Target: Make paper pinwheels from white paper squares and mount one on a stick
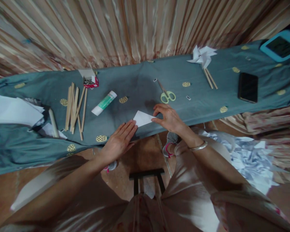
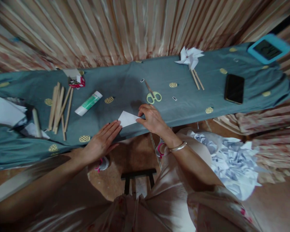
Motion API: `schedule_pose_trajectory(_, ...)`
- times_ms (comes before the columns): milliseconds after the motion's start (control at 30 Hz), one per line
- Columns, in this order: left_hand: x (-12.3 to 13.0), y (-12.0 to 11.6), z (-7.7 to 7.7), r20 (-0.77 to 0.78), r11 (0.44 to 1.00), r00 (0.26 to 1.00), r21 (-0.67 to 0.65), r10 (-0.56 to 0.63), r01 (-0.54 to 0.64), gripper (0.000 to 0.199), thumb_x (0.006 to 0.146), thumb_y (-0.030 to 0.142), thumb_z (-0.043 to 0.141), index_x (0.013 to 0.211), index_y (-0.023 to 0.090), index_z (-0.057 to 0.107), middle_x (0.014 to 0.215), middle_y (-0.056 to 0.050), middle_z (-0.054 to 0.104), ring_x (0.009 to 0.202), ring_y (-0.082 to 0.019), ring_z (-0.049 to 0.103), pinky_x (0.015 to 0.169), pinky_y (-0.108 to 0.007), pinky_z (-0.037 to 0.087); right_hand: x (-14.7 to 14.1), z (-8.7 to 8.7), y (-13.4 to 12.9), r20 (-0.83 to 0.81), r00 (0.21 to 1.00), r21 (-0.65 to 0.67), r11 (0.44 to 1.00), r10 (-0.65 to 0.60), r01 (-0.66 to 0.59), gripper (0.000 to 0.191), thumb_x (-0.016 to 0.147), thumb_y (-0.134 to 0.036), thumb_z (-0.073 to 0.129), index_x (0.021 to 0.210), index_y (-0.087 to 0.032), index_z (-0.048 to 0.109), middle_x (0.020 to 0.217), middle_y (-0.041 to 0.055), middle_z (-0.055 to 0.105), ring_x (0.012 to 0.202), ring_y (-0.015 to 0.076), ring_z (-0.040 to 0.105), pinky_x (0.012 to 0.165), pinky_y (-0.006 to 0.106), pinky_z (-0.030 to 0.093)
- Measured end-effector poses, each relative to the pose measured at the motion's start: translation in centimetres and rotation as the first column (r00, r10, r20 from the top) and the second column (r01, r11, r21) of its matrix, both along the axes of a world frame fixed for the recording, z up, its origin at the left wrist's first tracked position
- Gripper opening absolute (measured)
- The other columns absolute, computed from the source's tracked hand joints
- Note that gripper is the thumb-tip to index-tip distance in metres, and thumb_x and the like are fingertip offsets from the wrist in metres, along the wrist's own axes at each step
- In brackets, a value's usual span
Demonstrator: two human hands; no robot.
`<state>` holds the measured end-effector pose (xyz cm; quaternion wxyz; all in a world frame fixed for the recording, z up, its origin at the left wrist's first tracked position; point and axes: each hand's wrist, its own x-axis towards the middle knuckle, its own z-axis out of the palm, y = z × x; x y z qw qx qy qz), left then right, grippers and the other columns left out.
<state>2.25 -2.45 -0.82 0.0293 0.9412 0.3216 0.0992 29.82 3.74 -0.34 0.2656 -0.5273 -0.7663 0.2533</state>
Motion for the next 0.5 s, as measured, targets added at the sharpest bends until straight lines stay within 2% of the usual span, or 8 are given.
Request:
schedule_pose_trajectory(267,-1.0,-0.4,0.1,0.023,0.999,0.999,-0.031,0.027,-0.026,0.063,0.098,0.024,0.053,0.154,0.007,0.031,0.154,-0.023,0.043,0.147,-0.031,0.038,0.117,-0.052,0.04,0.8,0.0,-0.1,-0.006,1.0,-0.016,1.0,-0.017,0.017,0.008,0.075,-0.017,0.072,0.081,-0.021,0.068,0.115,0.0093,0.068,0.111,0.028,0.062,0.103,0.048,0.044)
schedule_pose_trajectory(500,-2.0,-0.6,0.4,0.044,0.996,0.998,-0.07,0.049,-0.045,0.066,0.097,0.024,0.052,0.157,0.013,0.027,0.154,-0.02,0.046,0.145,-0.03,0.041,0.117,-0.051,0.041,1.3,0.0,-0.2,0.004,1.0,-0.013,1.0,0.004,-0.004,0.008,0.078,-0.015,0.067,0.082,-0.022,0.067,0.117,0.0093,0.068,0.111,0.0264,0.062,0.1,0.045,0.046)
